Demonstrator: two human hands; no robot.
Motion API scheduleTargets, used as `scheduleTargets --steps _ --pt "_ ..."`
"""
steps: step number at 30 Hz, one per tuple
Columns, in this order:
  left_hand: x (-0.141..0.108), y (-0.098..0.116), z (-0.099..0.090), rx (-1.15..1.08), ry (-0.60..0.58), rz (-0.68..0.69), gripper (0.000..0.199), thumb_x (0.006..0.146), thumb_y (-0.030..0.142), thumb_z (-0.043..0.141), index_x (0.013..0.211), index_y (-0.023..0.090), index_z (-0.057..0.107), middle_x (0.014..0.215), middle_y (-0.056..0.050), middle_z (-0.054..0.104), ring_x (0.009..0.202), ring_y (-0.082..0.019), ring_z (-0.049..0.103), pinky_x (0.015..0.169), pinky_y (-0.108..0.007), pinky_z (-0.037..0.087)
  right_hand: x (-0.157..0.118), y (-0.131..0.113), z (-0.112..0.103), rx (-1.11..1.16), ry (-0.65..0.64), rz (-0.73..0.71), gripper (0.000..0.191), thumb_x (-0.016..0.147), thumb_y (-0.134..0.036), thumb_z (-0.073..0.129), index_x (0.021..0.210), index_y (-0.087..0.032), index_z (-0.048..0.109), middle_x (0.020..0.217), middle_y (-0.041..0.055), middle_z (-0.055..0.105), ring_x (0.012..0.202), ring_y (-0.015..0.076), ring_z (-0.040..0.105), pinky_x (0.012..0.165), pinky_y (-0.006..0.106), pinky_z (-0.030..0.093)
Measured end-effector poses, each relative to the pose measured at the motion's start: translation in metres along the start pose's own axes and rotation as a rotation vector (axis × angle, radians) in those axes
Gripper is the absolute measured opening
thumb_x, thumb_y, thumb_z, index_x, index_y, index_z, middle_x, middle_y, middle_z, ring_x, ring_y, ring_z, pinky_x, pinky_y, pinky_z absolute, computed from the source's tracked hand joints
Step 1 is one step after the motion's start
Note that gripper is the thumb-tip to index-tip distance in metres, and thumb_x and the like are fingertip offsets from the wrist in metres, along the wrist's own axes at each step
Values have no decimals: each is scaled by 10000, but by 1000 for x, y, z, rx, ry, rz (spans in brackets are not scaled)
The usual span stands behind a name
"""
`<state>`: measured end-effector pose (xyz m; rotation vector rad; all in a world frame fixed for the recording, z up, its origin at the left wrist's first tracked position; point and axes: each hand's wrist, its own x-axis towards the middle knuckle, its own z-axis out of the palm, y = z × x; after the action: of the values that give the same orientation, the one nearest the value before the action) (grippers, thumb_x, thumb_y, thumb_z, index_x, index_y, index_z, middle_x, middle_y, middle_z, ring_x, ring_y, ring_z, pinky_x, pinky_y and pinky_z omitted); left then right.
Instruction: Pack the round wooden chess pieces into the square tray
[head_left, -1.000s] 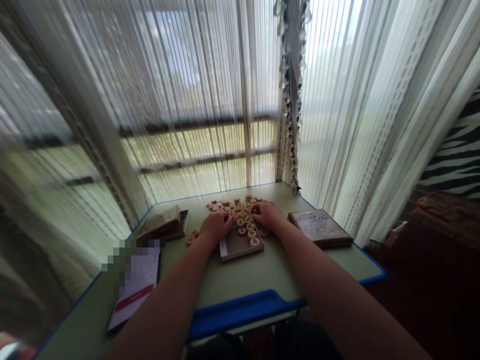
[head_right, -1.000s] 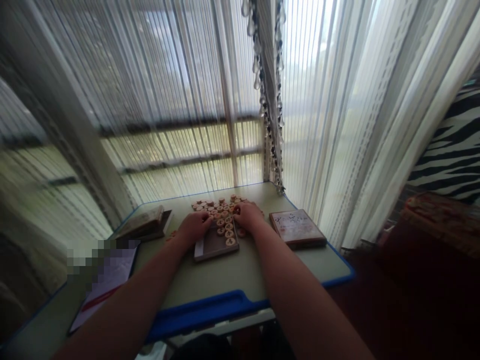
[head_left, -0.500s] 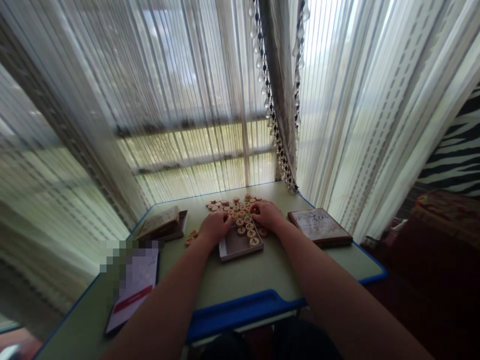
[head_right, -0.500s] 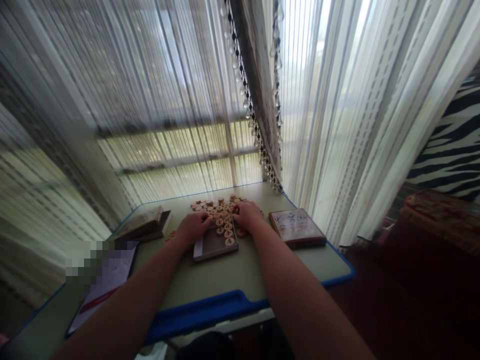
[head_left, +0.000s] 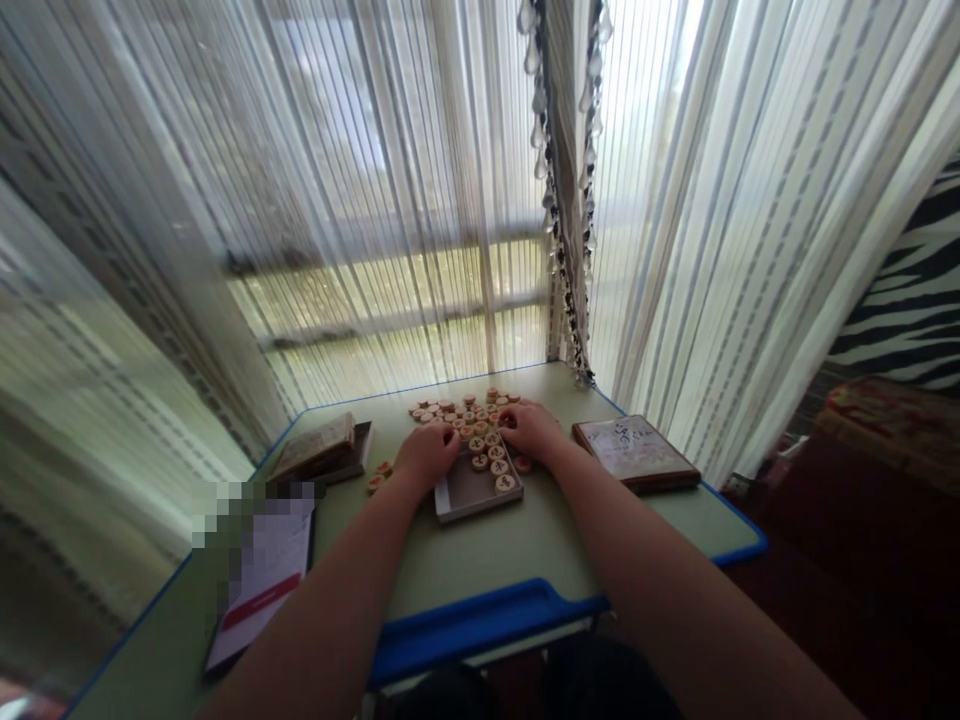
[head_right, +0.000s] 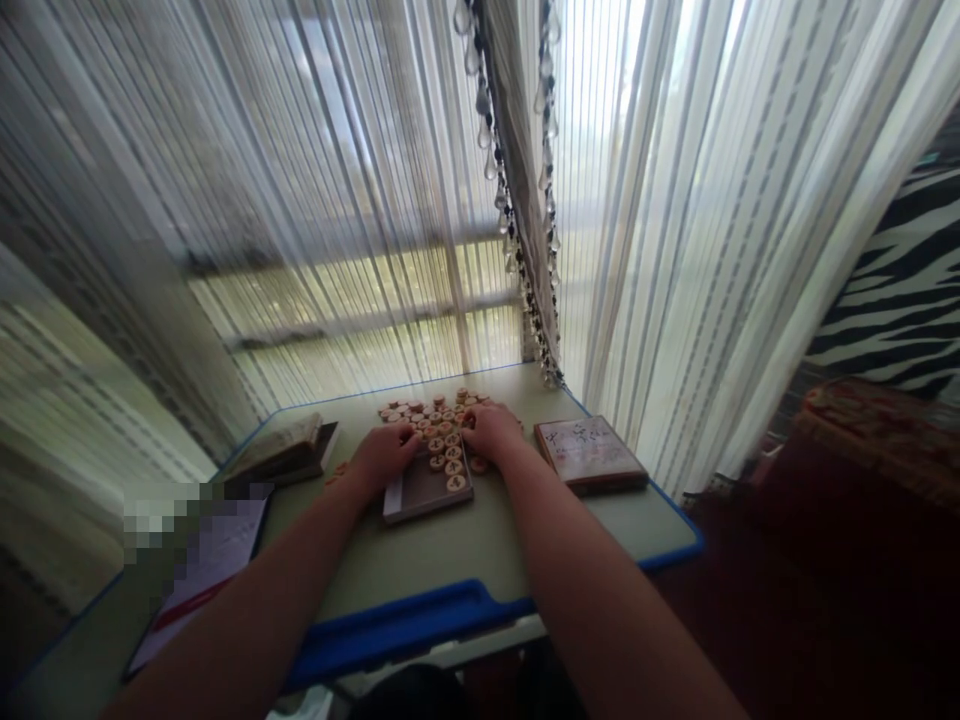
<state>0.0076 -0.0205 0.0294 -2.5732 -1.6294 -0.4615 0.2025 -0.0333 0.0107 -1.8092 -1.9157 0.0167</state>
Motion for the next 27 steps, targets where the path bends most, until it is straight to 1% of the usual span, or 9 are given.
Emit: scheduleTargets --steps 8,11,18,27 --pt "2 -4 5 2 17 29 327 810 373 352 719 178 599 795 -49 631 728 -154 548 604 -247 337 -1 0 1 -4 6 5 298 701 -374 518 942 -233 624 942 59 592 892 195 504 786 292 379" --pt "1 -3 5 6 22 34 319 811 368 355 724 180 597 806 -50 634 737 -157 550 610 -249 342 -1 0 1 -2 12 5 297 699 -371 520 937 -229 625 943 60 592 887 195 506 786 292 380" --pt "-1 2 2 12 -11 42 311 813 356 351 744 176 595 820 -53 632 754 -159 553 639 -251 361 -1 0 0 -4 15 8 298 694 -373 525 935 -231 628 952 57 591 895 197 507 794 296 383" --pt "1 0 4 20 10 68 323 817 368 333 733 188 588 802 -46 630 737 -161 555 635 -254 364 0 0 1 -7 9 10 302 702 -376 517 942 -229 628 967 61 587 898 198 502 793 299 382"
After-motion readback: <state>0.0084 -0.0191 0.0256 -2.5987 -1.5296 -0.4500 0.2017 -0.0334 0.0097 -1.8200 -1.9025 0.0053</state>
